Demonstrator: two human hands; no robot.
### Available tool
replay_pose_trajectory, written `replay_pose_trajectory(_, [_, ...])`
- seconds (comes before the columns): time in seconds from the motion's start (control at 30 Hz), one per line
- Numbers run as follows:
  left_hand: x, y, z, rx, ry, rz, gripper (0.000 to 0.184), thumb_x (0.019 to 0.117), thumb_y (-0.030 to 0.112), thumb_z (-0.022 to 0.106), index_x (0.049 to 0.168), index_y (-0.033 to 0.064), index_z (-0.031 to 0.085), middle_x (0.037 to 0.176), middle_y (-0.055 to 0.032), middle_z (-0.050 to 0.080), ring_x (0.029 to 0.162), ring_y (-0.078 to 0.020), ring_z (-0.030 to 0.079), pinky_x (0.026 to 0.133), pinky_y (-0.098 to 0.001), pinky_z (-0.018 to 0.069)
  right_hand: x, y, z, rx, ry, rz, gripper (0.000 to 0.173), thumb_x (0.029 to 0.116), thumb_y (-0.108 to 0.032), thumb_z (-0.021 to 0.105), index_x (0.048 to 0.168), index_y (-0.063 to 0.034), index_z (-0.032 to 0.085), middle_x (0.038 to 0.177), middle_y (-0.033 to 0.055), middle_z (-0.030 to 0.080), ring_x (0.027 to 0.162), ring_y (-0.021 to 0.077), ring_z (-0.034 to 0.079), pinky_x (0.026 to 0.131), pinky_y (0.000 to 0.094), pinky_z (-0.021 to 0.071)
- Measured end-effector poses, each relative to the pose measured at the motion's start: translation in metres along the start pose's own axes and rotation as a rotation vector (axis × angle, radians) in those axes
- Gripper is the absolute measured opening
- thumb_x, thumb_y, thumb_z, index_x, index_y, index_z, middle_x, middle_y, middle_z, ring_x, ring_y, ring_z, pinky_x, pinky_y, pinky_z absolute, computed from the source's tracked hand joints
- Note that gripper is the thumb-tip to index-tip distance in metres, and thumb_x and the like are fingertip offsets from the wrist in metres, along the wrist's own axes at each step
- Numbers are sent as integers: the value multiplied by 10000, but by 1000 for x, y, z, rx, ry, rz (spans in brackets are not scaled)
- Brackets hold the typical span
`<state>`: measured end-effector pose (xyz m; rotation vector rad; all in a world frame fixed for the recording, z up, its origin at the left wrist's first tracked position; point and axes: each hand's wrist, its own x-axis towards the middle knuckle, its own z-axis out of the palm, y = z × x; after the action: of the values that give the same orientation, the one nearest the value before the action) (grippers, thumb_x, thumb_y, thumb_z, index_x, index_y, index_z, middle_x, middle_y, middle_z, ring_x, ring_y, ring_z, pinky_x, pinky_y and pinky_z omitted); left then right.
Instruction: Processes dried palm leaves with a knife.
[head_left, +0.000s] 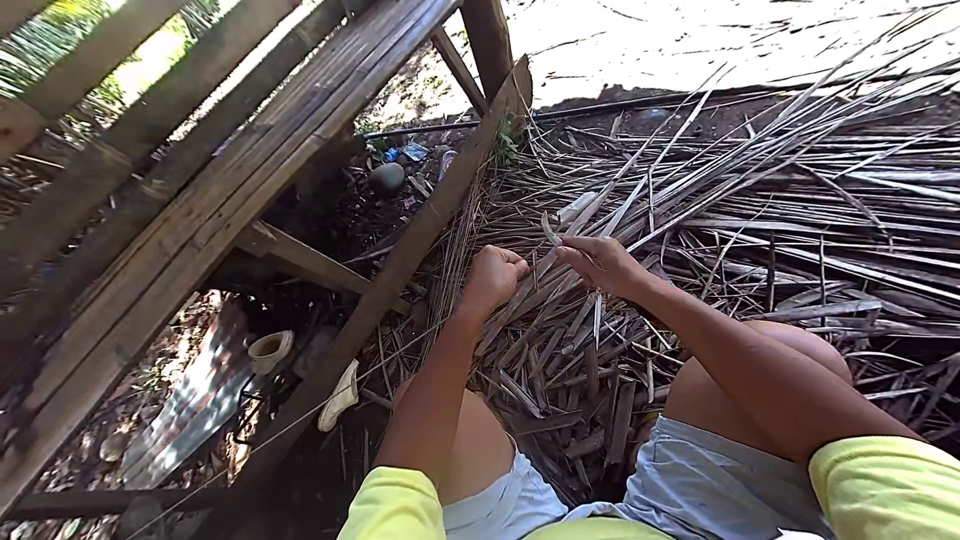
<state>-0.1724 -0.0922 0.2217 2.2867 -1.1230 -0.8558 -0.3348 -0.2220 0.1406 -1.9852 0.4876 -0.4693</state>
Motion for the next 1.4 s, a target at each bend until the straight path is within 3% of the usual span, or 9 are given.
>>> replay_pose_trajectory(0.2, [-4, 1, 1, 108, 25, -22, 222, 1056, 199, 588, 1021, 70, 764, 810, -68, 662, 668, -172, 571, 675, -395, 492, 22, 32, -16, 77, 59, 132, 381, 1106, -282, 470, 1196, 35, 661, 608, 44, 497, 475, 124, 484, 507, 315, 474])
replay_pose_trajectory(0.37, [-9, 13, 8, 297, 50, -45, 258, 1066, 234, 555, 1074, 86, 767, 1024, -151, 733, 1010, -321, 693, 866, -573, 525, 33, 42, -24, 94, 166, 305, 402, 1112, -306, 459, 1257, 15, 652, 639, 70, 509, 490, 141, 470, 520, 327, 467])
replay_pose_trajectory(0.73, [-23, 39, 40, 570, 71, -48, 267, 1063, 193, 513, 1097, 34, 725, 1092, -193, 727, 1079, -359, 702, 876, -564, 550, 61, 64, -11, -13, 322, 533, 477, 1106, -360, 454, 898, 31, 631, 702, 145, 558, 576, 242, 570, 567, 417, 504])
replay_pose_trajectory(0.8, [-36, 41, 31, 532, 100, -43, 261, 1062, 182, 520, 1086, 35, 734, 1101, -191, 725, 1087, -362, 694, 885, -571, 539, 63, 77, -34, 10, 430, 691, 530, 1114, -345, 383, 1063, 115, 640, 1037, 303, 654, 928, 420, 667, 853, 612, 499])
replay_pose_trajectory(0.83, [-38, 36, 23, 504, 134, -39, 258, 1063, 178, 524, 1071, 35, 738, 1092, -193, 725, 1079, -367, 692, 885, -578, 533, 62, 81, -40, 43, 474, 698, 524, 1113, -346, 378, 1071, 111, 631, 1015, 280, 648, 881, 392, 662, 830, 589, 504])
replay_pose_trajectory(0.9, [-26, 20, 11, 447, 214, -33, 257, 1057, 159, 529, 1058, 29, 751, 1067, -201, 732, 1053, -382, 697, 873, -595, 530, 58, 62, -40, 155, 494, 566, 443, 1117, -347, 404, 988, 27, 602, 706, 99, 524, 535, 188, 526, 544, 372, 489])
replay_pose_trajectory(0.97, [-12, 11, 8, 437, 221, -73, 263, 1062, 165, 523, 1071, 37, 752, 1082, -195, 734, 1072, -381, 693, 890, -596, 526, 46, 32, -29, 404, 378, 377, 338, 1116, -290, 440, 1134, -2, 616, 602, -13, 463, 441, 79, 463, 453, 246, 458])
replay_pose_trajectory(1.1, [-2, 7, 11, 468, 187, -112, 255, 1055, 172, 534, 1092, 57, 759, 1098, -180, 741, 1085, -361, 700, 896, -587, 535, 29, 6, 7, 492, 87, 201, 382, 1085, -174, 507, 1411, 25, 534, 644, 4, 527, 471, 74, 498, 463, 235, 474])
replay_pose_trajectory(1.4, [-10, 11, 11, 375, 176, -29, 264, 1059, 158, 535, 1015, 28, 760, 1018, -181, 739, 1023, -343, 704, 891, -557, 533, 25, 10, 21, 458, -5, 118, 536, 1067, -153, 552, 1559, -29, 383, 644, 18, 542, 462, 76, 477, 455, 235, 440])
